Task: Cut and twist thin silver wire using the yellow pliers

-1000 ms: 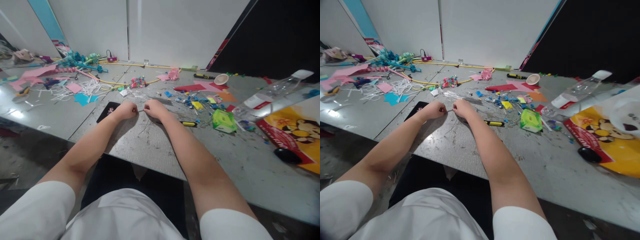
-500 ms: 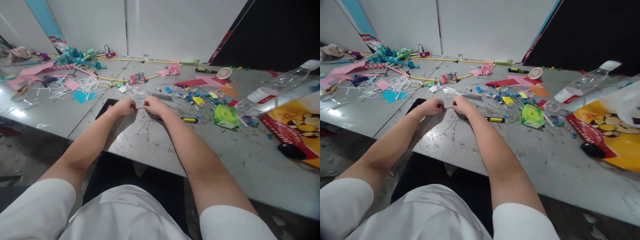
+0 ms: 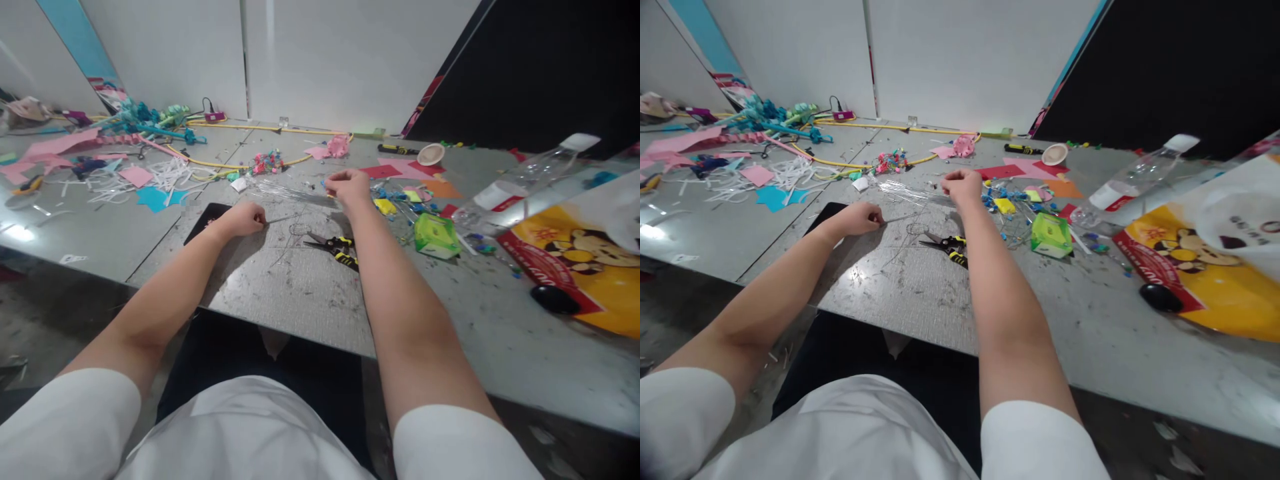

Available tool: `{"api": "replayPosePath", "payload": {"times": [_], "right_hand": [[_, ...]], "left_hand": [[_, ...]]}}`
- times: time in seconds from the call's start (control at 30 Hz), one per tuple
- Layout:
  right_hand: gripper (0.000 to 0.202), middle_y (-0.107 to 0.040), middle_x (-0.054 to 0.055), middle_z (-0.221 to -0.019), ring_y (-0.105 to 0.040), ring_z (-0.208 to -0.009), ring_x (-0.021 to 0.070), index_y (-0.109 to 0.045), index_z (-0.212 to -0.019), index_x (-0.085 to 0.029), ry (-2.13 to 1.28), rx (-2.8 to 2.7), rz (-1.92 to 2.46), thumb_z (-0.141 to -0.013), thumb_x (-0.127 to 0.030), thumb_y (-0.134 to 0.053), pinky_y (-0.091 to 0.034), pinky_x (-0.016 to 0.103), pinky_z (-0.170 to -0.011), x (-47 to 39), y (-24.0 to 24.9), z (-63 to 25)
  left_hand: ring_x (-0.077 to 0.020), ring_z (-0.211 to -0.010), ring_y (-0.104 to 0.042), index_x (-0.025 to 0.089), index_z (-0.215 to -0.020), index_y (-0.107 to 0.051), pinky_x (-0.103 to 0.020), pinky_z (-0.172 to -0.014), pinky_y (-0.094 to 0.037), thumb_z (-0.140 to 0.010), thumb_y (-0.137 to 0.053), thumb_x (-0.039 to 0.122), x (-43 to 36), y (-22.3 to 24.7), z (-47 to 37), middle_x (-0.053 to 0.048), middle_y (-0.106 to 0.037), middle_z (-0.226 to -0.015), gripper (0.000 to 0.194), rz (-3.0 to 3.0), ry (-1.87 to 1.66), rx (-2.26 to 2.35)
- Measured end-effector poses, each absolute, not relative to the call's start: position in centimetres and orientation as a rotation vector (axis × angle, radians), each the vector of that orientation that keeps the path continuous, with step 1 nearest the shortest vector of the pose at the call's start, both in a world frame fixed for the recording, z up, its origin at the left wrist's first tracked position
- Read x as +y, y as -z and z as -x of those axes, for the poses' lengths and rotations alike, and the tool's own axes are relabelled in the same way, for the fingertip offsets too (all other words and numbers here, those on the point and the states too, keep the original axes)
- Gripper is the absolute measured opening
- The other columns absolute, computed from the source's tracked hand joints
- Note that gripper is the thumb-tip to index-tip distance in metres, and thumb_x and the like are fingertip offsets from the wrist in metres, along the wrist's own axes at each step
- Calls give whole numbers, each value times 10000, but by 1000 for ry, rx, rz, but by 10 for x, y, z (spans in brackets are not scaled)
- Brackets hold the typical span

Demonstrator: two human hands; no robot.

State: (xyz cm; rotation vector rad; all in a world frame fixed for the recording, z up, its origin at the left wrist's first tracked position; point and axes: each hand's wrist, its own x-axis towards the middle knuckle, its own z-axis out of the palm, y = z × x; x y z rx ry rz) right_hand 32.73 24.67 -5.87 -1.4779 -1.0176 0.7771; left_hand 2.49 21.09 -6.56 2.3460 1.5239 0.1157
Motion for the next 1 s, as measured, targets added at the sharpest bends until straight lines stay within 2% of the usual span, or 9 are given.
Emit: {"api": "replayPosePath", "payload": {"times": [0.07, 0.17, 0.37, 0.5, 0.6, 0.7, 0.87, 1.0], "right_hand": [[457, -702, -84, -660, -644, -731, 114, -732, -804, -219, -842, -782, 1365, -1037, 155, -851, -616, 237, -789, 246, 54, -340], [490, -694, -59, -634, -623, -684, 101, -734, -781, -208, -851, -656, 1340, -1111, 145, -812, -581, 187, -703, 243, 48, -358], [546, -661, -60, -629, -633, -607, 90, -604, -782, -239, -838, -503, 1307, -1240, -46, -830, -503, 143, -573, 246, 40, -380], [537, -665, -63, -640, -650, -571, 93, -587, -837, -253, -858, -416, 1264, -1362, -210, -694, -459, 150, -520, 252, 40, -384], [513, -662, -73, -649, -638, -562, 85, -587, -871, -256, -888, -443, 1277, -1362, -278, -736, -428, 147, -505, 256, 40, -383], [508, -673, -76, -667, -633, -564, 62, -586, -869, -245, -906, -474, 1270, -1355, -239, -733, -410, 132, -507, 258, 40, -381], [520, -645, -92, -659, -655, -577, 87, -580, -837, -250, -925, -467, 1204, -1213, -208, -937, -443, 146, -488, 259, 36, -383], [461, -666, -85, -700, -607, -552, 59, -598, -872, -242, -983, -347, 1130, -1274, -155, -805, -416, 116, -470, 257, 31, -385]], "left_hand": [[-278, -982, -815, 179, -1148, -989, -367, -898, -577, -886, -773, 123, 212, 67, -24, -96, -906, -1058, 344, -2338, -123, 1514], [-283, -982, -819, 187, -1139, -980, -370, -895, -578, -885, -783, 136, 214, 69, -23, -94, -899, -1045, 325, -2344, -134, 1509], [-296, -1010, -836, 171, -1161, -995, -382, -918, -600, -937, -805, 182, 211, 69, -24, -122, -924, -1096, 294, -2348, -147, 1525], [-303, -1066, -846, 176, -1216, -1027, -387, -997, -613, -1031, -797, 238, 207, 66, -26, -150, -951, -1159, 302, -2378, -117, 1554], [-328, -1101, -853, 170, -1207, -1036, -414, -1042, -611, -1081, -756, 243, 205, 63, -28, -173, -959, -1156, 316, -2409, -44, 1591], [-345, -1112, -858, 166, -1178, -1030, -418, -1039, -603, -1119, -727, 245, 202, 62, -32, -179, -954, -1119, 319, -2466, 60, 1638], [-305, -1077, -831, 138, -1164, -1012, -397, -982, -564, -1172, -647, 236, 197, 65, -38, -186, -931, -1123, 378, -2557, 192, 1677], [-287, -988, -780, 147, -1087, -997, -401, -937, -542, -1145, -696, 269, 197, 63, -37, -161, -875, -990, 330, -2498, 155, 1694]]}}
